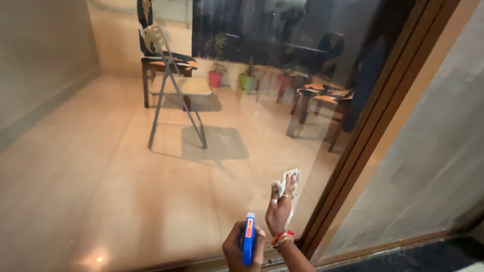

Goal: The person wipes the surface of a glass sliding door using a cloth while holding a spray bottle in the other hand.

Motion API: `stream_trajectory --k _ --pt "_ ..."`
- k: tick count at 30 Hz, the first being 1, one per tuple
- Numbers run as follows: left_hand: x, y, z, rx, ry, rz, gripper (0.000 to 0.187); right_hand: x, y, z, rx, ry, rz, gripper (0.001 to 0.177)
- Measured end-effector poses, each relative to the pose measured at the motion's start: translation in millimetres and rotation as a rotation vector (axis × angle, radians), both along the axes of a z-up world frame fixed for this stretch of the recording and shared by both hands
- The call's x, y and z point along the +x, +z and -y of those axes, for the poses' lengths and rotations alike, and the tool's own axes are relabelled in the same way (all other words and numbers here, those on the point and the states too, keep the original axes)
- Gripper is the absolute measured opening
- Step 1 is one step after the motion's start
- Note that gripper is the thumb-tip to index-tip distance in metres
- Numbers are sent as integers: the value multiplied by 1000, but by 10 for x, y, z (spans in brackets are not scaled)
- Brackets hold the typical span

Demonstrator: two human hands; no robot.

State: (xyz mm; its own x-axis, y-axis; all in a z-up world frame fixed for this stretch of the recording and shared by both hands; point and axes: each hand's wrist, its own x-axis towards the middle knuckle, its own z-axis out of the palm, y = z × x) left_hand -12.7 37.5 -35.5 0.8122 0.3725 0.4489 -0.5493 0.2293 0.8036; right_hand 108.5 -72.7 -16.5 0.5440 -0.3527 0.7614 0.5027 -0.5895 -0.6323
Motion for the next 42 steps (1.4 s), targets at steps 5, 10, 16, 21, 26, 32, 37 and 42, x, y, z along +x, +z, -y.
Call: stream_trajectory --k 5,10,16,21,26,32,37,42 --pt "-29 -71 224 -26 -72 -8 14 228 -262 180 282 73 14 50" --pt "20 77 357 5 -61 64 14 400 -360 405 631 11 42 47" --pt "-355 219 546 26 -35 -72 14 419 -846 721 695 120 -158 24" --pt "-472 358 789 36 -69 22 11 554 -980 974 566 143 -141 29" --pt "-528 397 926 97 -79 -43 9 344 -849 1000 516 223 -103 39" --pt "-433 309 1090 134 -56 -25 7 190 -753 967 480 267 -4 57" --pt "-286 106 1203 167 -42 6 6 457 -1134 1147 248 198 120 40" --pt "-141 -43 1314 227 -33 -64 9 823 -1578 1295 824 213 -148 35"
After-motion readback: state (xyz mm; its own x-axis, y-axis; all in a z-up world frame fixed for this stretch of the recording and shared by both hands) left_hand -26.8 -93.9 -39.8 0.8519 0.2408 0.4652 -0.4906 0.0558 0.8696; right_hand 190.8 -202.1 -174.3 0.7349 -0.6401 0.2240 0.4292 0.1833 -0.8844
